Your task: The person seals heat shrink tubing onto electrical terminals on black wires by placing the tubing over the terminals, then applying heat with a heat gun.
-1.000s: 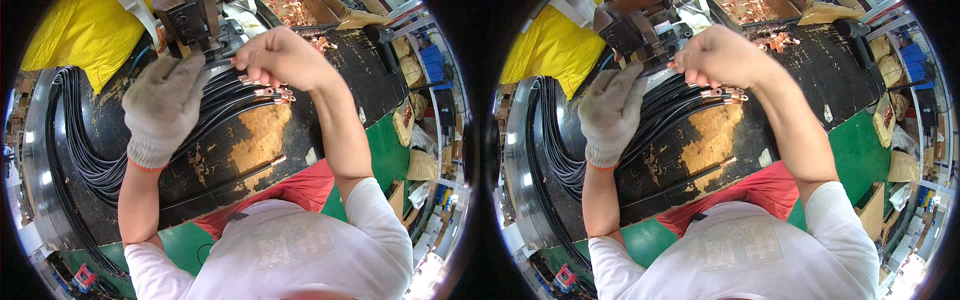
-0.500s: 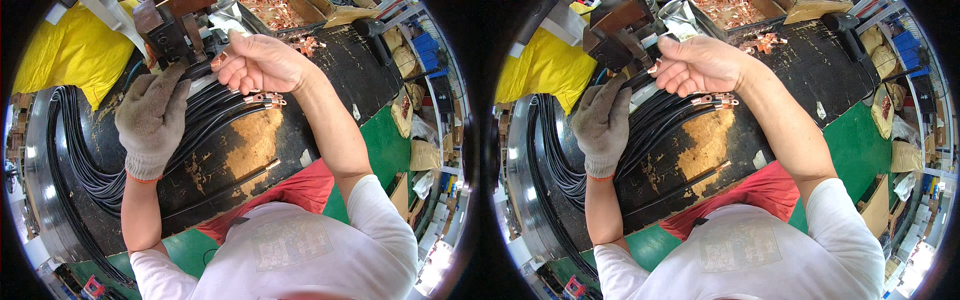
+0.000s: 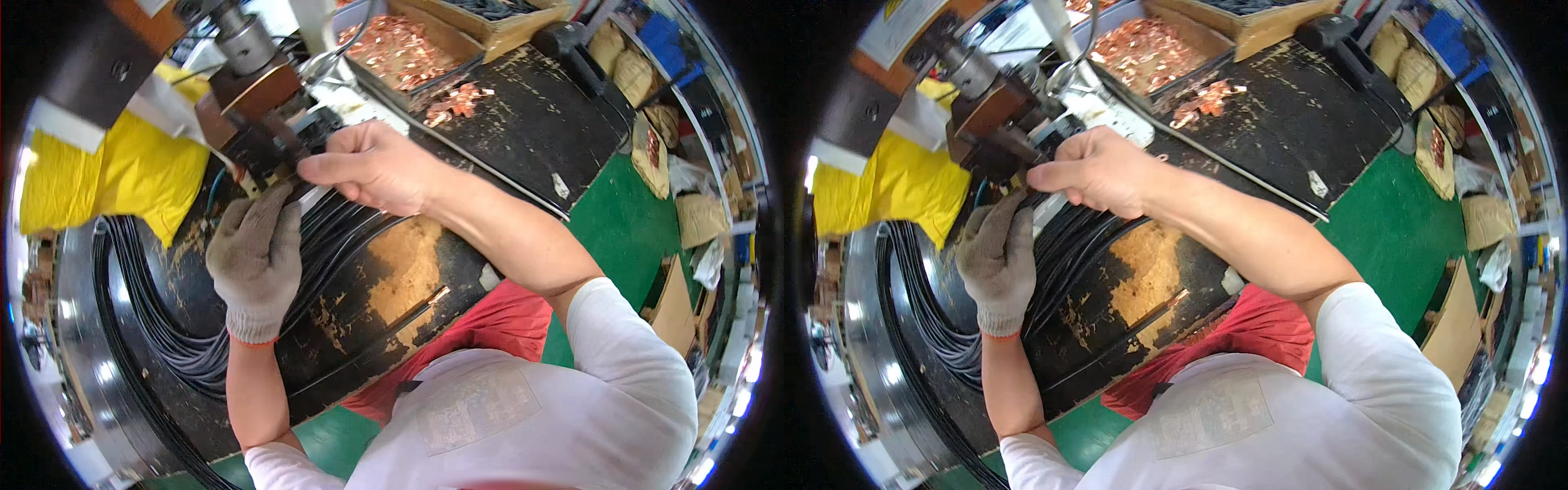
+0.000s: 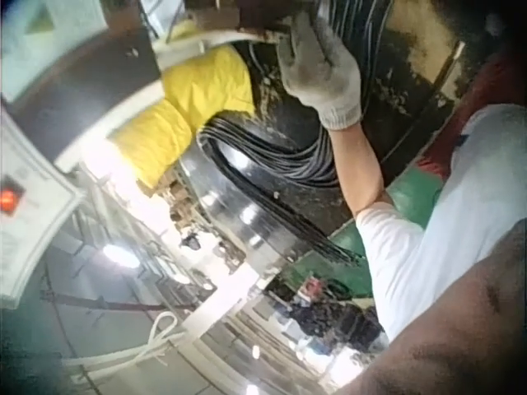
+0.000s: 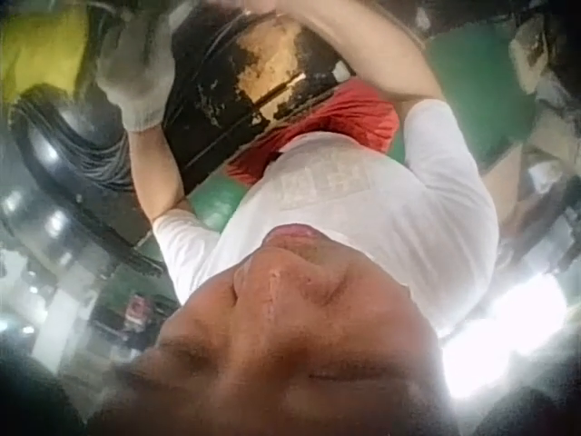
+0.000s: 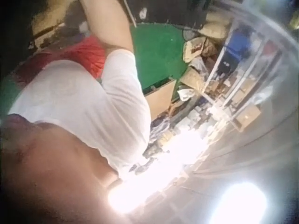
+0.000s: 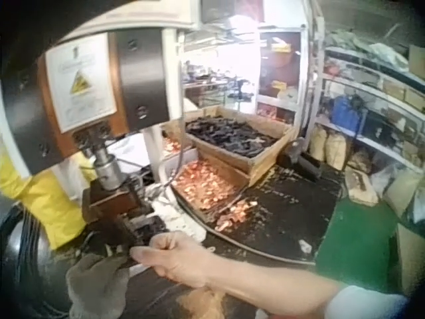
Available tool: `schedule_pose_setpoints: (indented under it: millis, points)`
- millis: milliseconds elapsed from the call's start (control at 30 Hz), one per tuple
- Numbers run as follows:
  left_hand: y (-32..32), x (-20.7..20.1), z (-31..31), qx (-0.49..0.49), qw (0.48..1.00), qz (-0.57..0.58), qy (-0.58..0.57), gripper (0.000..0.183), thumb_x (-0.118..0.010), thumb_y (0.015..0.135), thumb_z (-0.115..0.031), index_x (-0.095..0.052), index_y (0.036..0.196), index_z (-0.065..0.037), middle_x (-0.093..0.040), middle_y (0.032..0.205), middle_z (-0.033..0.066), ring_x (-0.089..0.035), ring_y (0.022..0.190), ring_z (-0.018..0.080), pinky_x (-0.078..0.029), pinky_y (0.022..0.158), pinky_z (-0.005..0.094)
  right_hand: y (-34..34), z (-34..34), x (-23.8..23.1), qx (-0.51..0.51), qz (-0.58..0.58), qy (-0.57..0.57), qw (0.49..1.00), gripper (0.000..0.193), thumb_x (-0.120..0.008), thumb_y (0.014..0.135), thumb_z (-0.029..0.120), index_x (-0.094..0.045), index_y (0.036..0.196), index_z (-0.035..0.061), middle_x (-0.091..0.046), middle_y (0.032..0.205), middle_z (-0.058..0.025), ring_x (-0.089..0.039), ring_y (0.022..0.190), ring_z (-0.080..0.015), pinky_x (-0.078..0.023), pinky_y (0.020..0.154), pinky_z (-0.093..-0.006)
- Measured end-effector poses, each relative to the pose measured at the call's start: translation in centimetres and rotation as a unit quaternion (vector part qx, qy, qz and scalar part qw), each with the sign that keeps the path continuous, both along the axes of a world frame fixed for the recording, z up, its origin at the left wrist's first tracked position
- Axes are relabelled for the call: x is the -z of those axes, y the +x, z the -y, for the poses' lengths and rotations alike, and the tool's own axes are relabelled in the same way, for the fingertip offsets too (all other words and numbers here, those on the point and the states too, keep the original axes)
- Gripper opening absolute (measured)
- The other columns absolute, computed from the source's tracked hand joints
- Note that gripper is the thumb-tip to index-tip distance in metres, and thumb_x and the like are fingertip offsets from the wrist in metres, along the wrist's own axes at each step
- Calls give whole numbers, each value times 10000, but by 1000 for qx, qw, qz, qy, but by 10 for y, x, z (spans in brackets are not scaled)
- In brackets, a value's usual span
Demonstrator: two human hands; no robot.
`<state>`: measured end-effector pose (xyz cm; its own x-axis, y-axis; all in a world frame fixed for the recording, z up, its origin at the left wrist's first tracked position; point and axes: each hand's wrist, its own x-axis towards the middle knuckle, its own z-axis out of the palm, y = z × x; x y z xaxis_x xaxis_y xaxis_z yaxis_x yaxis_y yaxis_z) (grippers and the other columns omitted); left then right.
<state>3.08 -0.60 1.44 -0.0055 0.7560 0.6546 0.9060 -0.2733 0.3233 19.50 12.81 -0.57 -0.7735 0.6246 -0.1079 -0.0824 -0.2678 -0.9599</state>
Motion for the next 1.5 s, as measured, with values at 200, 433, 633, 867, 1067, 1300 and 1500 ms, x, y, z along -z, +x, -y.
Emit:
schedule_pose_setpoints:
  millis: [200, 433, 633, 867, 1067, 1300, 1500]
  points:
    - [-5, 1, 1, -43, 998, 21, -49, 222, -769, 879, -81, -773, 1100, -55, -717, 892, 151, -721, 757, 291, -567, 687, 364, 48, -30, -32, 30, 161, 303, 939, 317, -755, 950, 349, -753, 880, 40, -690, 717, -17, -641, 636, -97, -480, 529, -251]
    - [-10, 11, -7, -51, 997, 33, -44, 215, -761, 901, -126, -776, 1104, -56, -740, 947, 160, -744, 801, 290, -581, 713, 370, 174, -152, 15, 135, 442, 493, 738, 202, -773, 813, 180, -787, 945, 27, -765, 862, -136, -730, 800, -249, -571, 758, -369]
    - [-16, 16, -5, -56, 997, 38, -28, 223, -756, 905, -114, -778, 1119, -58, -738, 942, 149, -741, 796, 260, -581, 723, 352, 171, -146, 11, 56, 480, 484, 730, 186, -770, 797, 124, -788, 949, 18, -765, 900, -142, -726, 843, -270, -567, 788, -374]
    - [-13, 16, -6, -63, 996, 46, -36, 219, -752, 911, -120, -775, 1120, -60, -738, 951, 149, -744, 818, 265, -582, 740, 348, 166, -162, 26, 131, 380, 551, 732, 175, -783, 791, 124, -761, 922, 10, -749, 893, -166, -724, 863, -294, -567, 787, -389]
    - [-20, 21, -7, -70, 995, 52, -39, 222, -749, 918, -149, -771, 1127, -76, -744, 977, 150, -748, 855, 289, -588, 773, 361, 172, -157, 16, 51, 460, 508, 727, 200, -799, 793, 127, -746, 944, 8, -744, 883, -164, -708, 808, -290, -551, 732, -397]
    - [-18, 19, -8, -82, 995, 32, -56, 238, -744, 923, -190, -771, 1134, -83, -756, 1010, 153, -755, 892, 294, -597, 807, 372, 176, -127, 2, 87, 497, 429, 749, 195, -811, 780, 135, -771, 934, 23, -750, 856, -155, -718, 797, -278, -561, 730, -387]
    - [-19, 22, -7, -79, 994, 45, -54, 226, -735, 928, -194, -771, 1118, -76, -760, 1016, 154, -752, 926, 300, -593, 827, 378, 177, -124, -2, 43, 525, 419, 739, 235, -803, 783, 114, -747, 987, 10, -743, 856, -129, -714, 801, -256, -574, 692, -378]
